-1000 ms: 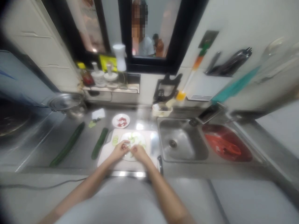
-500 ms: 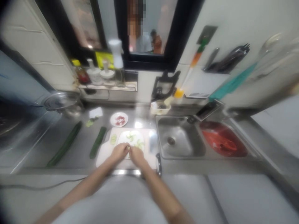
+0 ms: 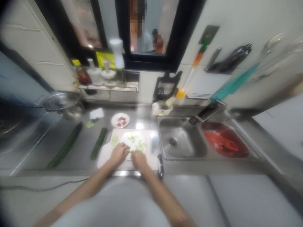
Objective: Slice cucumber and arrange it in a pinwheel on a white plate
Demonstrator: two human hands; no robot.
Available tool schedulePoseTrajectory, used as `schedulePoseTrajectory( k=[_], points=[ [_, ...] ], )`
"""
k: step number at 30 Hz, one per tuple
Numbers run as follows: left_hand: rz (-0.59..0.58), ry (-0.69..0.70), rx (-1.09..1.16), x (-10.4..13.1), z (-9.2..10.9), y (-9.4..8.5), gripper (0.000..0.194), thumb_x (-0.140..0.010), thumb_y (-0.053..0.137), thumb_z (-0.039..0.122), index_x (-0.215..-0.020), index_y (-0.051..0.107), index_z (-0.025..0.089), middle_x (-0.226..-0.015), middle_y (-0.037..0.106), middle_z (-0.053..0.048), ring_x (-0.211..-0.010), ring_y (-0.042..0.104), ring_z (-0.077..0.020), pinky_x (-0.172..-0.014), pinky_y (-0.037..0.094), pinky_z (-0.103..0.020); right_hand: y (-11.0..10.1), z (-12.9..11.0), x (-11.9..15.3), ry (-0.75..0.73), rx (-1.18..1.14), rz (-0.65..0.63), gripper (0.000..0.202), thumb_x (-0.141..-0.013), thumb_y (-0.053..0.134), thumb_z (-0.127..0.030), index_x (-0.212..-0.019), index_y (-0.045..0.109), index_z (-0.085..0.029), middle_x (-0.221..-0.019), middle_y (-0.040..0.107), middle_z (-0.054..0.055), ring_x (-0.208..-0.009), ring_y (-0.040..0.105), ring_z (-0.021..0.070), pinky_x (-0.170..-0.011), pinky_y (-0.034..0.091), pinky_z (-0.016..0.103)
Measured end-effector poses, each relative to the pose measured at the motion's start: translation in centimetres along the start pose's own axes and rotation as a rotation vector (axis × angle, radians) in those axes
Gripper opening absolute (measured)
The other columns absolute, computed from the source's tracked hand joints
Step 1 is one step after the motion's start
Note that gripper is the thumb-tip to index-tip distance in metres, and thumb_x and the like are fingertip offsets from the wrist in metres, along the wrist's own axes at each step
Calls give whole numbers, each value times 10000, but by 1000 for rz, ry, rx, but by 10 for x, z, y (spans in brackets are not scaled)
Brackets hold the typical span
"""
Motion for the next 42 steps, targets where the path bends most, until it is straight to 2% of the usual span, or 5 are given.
schedulePoseTrajectory(
  k=[5, 20, 33, 42],
  points=[
    [10, 6, -13, 1, -1, 4, 262, -896, 506, 293, -1078, 681, 223, -1009, 604, -79, -974, 517, -225, -867, 395, -330, 0, -3, 3, -22, 40, 8, 290, -952, 368, -270, -1032, 638, -201, -972, 635, 89, -884, 566, 189, -698, 370, 264],
    [22, 3, 32, 3, -4, 12, 260, -881, 536, 308, -1078, 684, 227, -1014, 608, -77, -1005, 523, -228, -914, 379, -341, 5, -1, 4, -41, 6, 23, 279, -938, 409, -277, -1065, 648, -214, -958, 619, 92, -891, 554, 200, -724, 394, 280],
    [22, 0, 4, 3, -5, 13, 256, -887, 533, 316, -1085, 673, 231, -1018, 601, -71, -1002, 522, -222, -909, 378, -329, 4, -4, 3, -45, 43, 1, 291, -940, 402, -286, -1088, 642, -216, -977, 626, 89, -921, 559, 198, -733, 398, 275],
    [41, 2, -6, 1, -6, 14, 230, -871, 558, 305, -1058, 676, 243, -999, 610, -58, -996, 532, -215, -892, 391, -326, -1, 0, 5, -24, -47, 1, 288, -922, 413, -279, -1108, 623, -214, -1011, 637, 67, -948, 557, 180, -769, 379, 262]
  ],
)
Point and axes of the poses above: each hand's wrist, its own x-axis away from the middle knuckle, its own y-axis out of the palm, z = x × y, the point moved 9 cm from there along -x, towards the middle knuckle
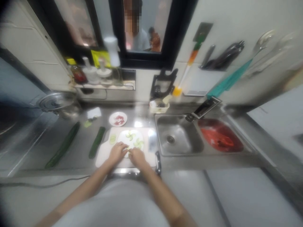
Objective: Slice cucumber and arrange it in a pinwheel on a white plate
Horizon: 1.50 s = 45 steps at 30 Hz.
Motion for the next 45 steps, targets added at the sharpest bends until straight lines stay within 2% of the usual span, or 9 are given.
schedulePoseTrajectory(
  k=[4, 11, 23, 37, 45],
  points=[
    [4, -6, 21, 0, 0, -2, 226, -869, 559, 305, -1053, 672, 241, -995, 614, -54, -993, 536, -215, -893, 391, -326, -2, 3, 1, 0, -44, 44, 305, -928, 405, -297, -1134, 612, -211, -1047, 634, 73, -972, 547, 181, -793, 373, 266],
    [15, -30, 41, 2, 1, -4, 222, -856, 570, 278, -1047, 672, 228, -1002, 623, -54, -1007, 540, -215, -909, 392, -324, 2, 0, 0, -11, -7, 28, 314, -927, 400, -296, -1125, 637, -239, -990, 624, 65, -934, 542, 180, -756, 375, 266],
    [-2, -45, 28, 2, 1, -3, 213, -859, 569, 271, -1041, 672, 233, -1011, 622, -56, -1018, 537, -212, -916, 388, -325, 6, 1, -6, -3, 3, 6, 292, -913, 421, -290, -1106, 635, -243, -1013, 625, 62, -940, 544, 183, -764, 375, 274],
    [-41, -65, -16, 1, 2, -2, 220, -861, 558, 272, -1055, 656, 237, -1018, 616, -51, -1011, 530, -210, -901, 382, -321, 4, -6, -3, -38, 93, 24, 283, -918, 408, -272, -1071, 639, -214, -1009, 613, 77, -965, 523, 201, -749, 397, 274],
    [-36, -61, -6, 1, 5, -6, 221, -862, 554, 278, -1048, 661, 228, -1025, 625, -64, -1014, 535, -223, -905, 386, -337, 3, -6, -2, -43, 54, 24, 276, -918, 419, -266, -1093, 624, -207, -1031, 614, 81, -981, 523, 198, -781, 397, 279]
  ],
)
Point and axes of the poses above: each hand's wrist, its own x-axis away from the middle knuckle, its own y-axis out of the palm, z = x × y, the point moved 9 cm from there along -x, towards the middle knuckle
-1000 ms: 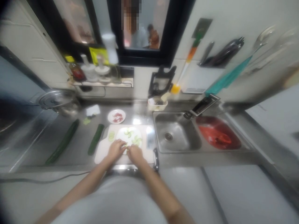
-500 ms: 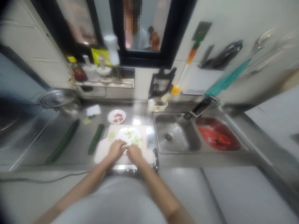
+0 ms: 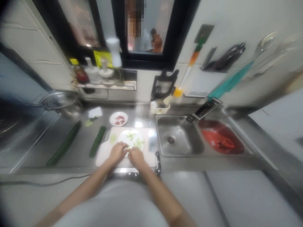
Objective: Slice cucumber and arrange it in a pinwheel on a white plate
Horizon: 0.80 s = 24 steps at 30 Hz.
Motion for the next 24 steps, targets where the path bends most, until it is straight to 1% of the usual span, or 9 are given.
schedulePoseTrajectory(
  k=[4, 7, 10, 13, 16, 21, 24],
  points=[
    [32, 3, 95, 1, -4, -2, 210, -857, 556, 279, -1024, 671, 227, -994, 638, -56, -996, 551, -211, -910, 396, -332, -8, 4, 2, 20, -102, 62, 316, -931, 402, -279, -1164, 600, -199, -1086, 620, 85, -994, 538, 184, -829, 390, 275],
    [100, 5, 166, 3, -11, -6, 195, -854, 551, 273, -993, 678, 223, -968, 649, -48, -984, 561, -202, -913, 405, -327, -15, 9, 5, 36, -168, 126, 347, -938, 392, -281, -1208, 589, -185, -1128, 624, 89, -1028, 542, 181, -867, 386, 270],
    [184, -17, 218, 7, -22, -13, 192, -858, 534, 288, -953, 685, 216, -964, 660, -46, -970, 573, -198, -902, 418, -319, -19, 13, 7, 48, -216, 161, 345, -935, 396, -266, -1191, 606, -168, -1131, 635, 91, -1033, 549, 174, -881, 394, 261],
    [273, -80, 248, 13, -40, -24, 200, -854, 520, 289, -934, 685, 210, -961, 670, -41, -941, 586, -191, -880, 430, -304, -23, 17, 10, 50, -254, 206, 337, -935, 397, -264, -1161, 625, -162, -1132, 642, 92, -1033, 555, 172, -889, 404, 261],
    [328, -160, 236, 21, -61, -35, 211, -845, 514, 296, -928, 686, 206, -943, 676, -40, -908, 596, -192, -842, 440, -292, -28, 21, 16, 38, -293, 269, 324, -934, 392, -256, -1127, 637, -169, -1127, 649, 87, -1035, 559, 169, -895, 414, 263],
    [353, -365, 172, 29, -104, -43, 268, -831, 513, 319, -1015, 671, 207, -958, 679, -55, -876, 611, -208, -749, 445, -279, -34, 29, 27, 37, -340, 356, 317, -927, 377, -243, -1082, 647, -183, -1046, 669, 81, -976, 581, 169, -846, 439, 268],
    [330, -437, 110, 29, -120, -44, 315, -830, 516, 343, -1084, 644, 206, -965, 678, -68, -879, 622, -225, -728, 440, -286, -33, 33, 32, 59, -347, 370, 321, -924, 364, -246, -1060, 647, -174, -997, 672, 82, -931, 591, 168, -803, 441, 258]
  ],
)
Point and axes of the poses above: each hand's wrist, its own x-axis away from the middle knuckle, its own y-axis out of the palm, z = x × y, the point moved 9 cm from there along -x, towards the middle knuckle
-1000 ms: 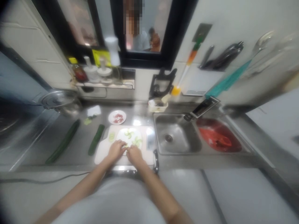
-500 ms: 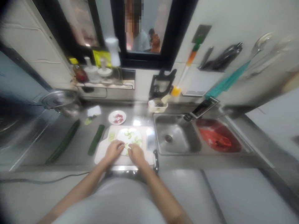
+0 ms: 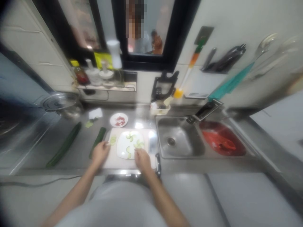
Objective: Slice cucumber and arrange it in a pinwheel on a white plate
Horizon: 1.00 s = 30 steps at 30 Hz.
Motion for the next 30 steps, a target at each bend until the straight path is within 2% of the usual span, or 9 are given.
schedulePoseTrajectory(
  k=[4, 10, 17, 24, 30],
  points=[
    [-63, -54, -85, -7, -6, 7, 357, -831, 519, 393, -1107, 617, 188, -898, 688, -83, -833, 644, -244, -696, 438, -293, 1, 5, 6, 40, 29, -7, 308, -913, 359, -240, -1004, 648, -187, -964, 677, 67, -896, 596, 158, -770, 418, 241],
    [-120, -109, -143, -12, -6, 18, 406, -827, 506, 477, -1103, 597, 192, -856, 700, -108, -811, 660, -273, -668, 439, -305, -9, 27, 16, 247, 113, 30, 294, -891, 364, -322, -778, 611, -211, -720, 635, 18, -649, 544, 145, -609, 343, 236],
    [-102, -87, -117, -14, 2, 18, 269, -835, 516, 392, -1015, 613, 217, -880, 690, -75, -809, 656, -237, -633, 417, -274, -12, 25, 18, 187, 6, 24, 312, -890, 341, -329, -818, 620, -209, -719, 638, 31, -659, 559, 157, -587, 351, 229],
    [-24, -23, -68, -11, 13, 14, 148, -824, 524, 298, -896, 616, 207, -973, 669, -65, -802, 630, -198, -637, 399, -255, -15, 23, 11, 159, -26, 69, 328, -894, 338, -332, -863, 641, -211, -739, 654, 40, -685, 582, 170, -611, 384, 240],
    [32, 11, 145, -7, 20, 8, 116, -799, 533, 285, -832, 617, 211, -787, 664, -21, -742, 607, -174, -636, 398, -238, -19, 28, 10, 159, -77, 97, 339, -894, 344, -342, -888, 652, -200, -761, 664, 50, -708, 594, 177, -642, 406, 246]
  ],
)
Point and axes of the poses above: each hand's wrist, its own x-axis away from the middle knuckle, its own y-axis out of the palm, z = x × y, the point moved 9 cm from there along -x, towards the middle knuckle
